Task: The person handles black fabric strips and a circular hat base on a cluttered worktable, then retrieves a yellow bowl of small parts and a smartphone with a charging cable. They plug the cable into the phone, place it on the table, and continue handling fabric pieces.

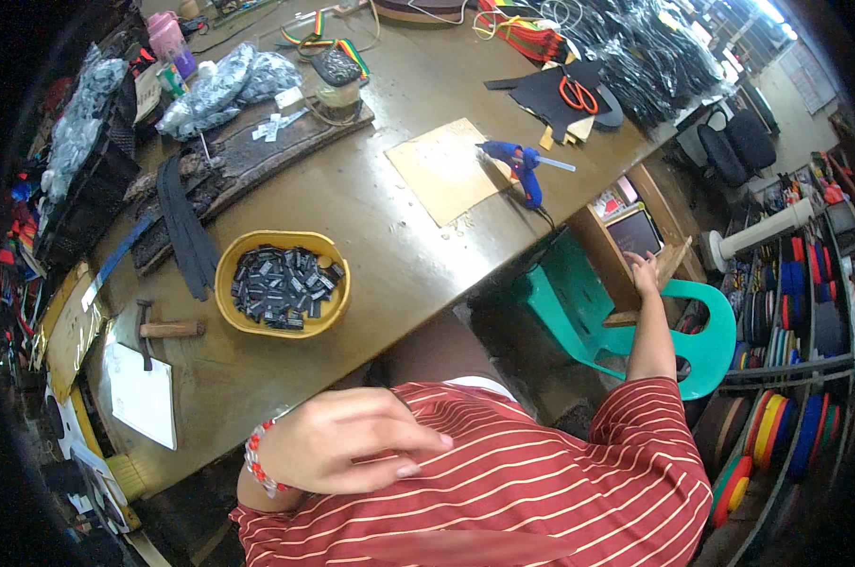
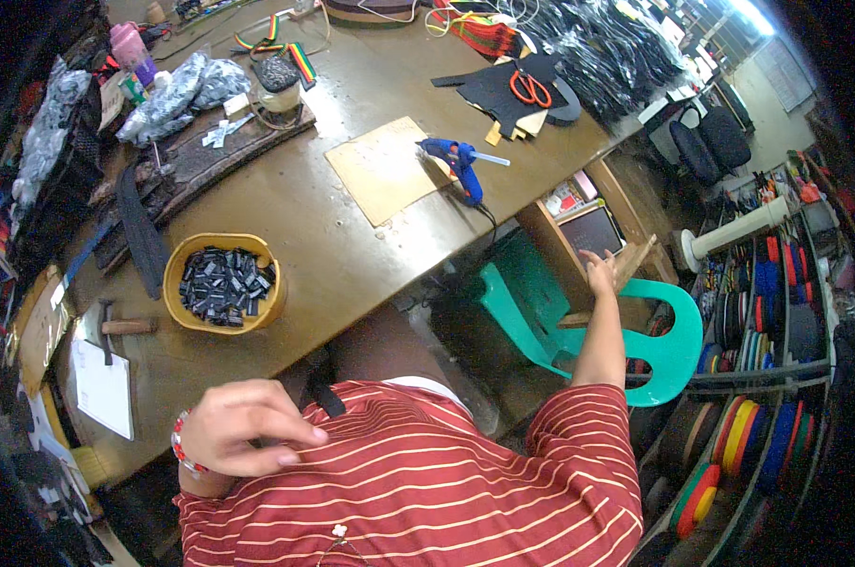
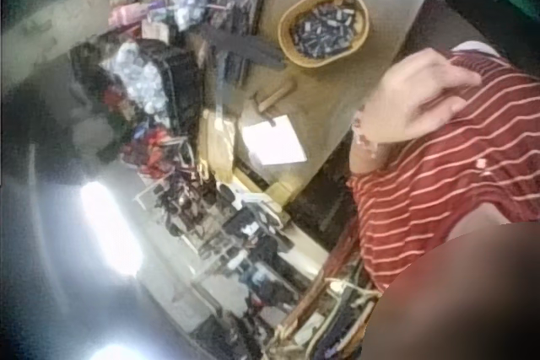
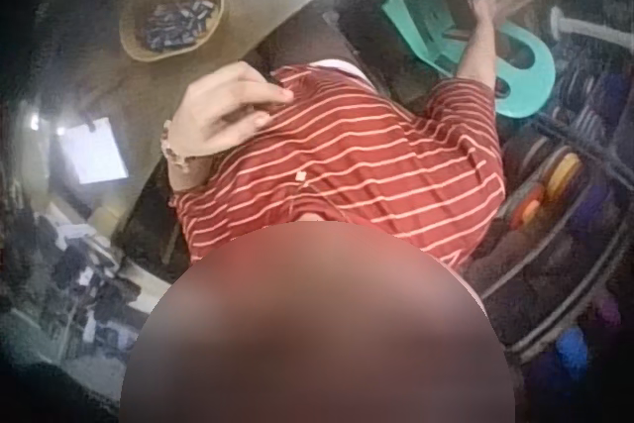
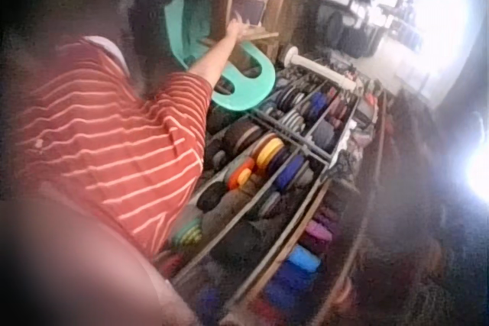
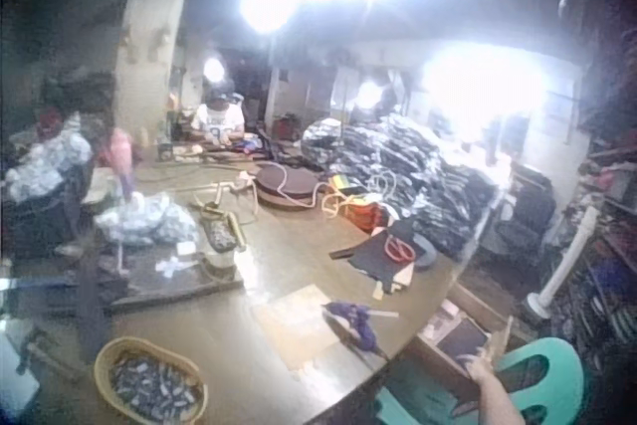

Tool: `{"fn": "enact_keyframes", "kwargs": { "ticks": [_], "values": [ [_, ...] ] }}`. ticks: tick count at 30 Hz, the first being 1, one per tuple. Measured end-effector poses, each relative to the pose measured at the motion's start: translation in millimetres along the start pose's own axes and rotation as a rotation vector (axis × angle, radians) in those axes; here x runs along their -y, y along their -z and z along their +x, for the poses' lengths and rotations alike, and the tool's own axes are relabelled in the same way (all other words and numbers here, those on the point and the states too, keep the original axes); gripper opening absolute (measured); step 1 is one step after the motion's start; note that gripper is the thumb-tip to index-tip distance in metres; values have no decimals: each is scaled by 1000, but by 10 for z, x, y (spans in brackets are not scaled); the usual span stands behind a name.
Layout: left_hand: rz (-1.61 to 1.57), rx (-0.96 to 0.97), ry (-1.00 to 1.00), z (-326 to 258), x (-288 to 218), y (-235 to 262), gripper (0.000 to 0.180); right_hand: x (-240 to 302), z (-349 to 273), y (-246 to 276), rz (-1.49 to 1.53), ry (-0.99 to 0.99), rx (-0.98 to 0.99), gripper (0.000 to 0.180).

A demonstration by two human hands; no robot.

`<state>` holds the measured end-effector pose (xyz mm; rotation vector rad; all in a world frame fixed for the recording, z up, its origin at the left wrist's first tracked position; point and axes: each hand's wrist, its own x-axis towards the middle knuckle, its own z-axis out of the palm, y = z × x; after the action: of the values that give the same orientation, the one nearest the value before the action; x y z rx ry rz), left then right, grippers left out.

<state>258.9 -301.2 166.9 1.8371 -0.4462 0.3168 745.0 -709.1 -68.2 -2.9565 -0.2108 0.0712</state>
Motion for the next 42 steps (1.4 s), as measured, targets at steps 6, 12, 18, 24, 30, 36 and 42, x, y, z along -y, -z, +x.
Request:
{"fn": "enact_keyframes", "kwargs": {
  "ticks": [6,12,18,24,30,36,42],
  "values": [
    [-966,-185,39,273,42,14,84,-63,2,-73,91,62,-237,40],
    [-1186,130,34,627,-47,-53,89,-41,-37,-57,68,-26,-323,30],
    [-1147,-340,-29,440,-121,194,85,-109,-45,-88,3,70,-597,25],
    [1162,-808,405,-467,169,875,50,-158,53,-60,177,22,-493,30],
    [874,-832,603,-878,579,572,53,-81,48,-61,169,45,-483,25],
    [858,-666,519,-388,656,405,50,118,-83,179,-446,-102,-332,39],
    [969,-648,494,-160,664,352,48,190,106,478,-338,-382,44,49]
  ]
}}
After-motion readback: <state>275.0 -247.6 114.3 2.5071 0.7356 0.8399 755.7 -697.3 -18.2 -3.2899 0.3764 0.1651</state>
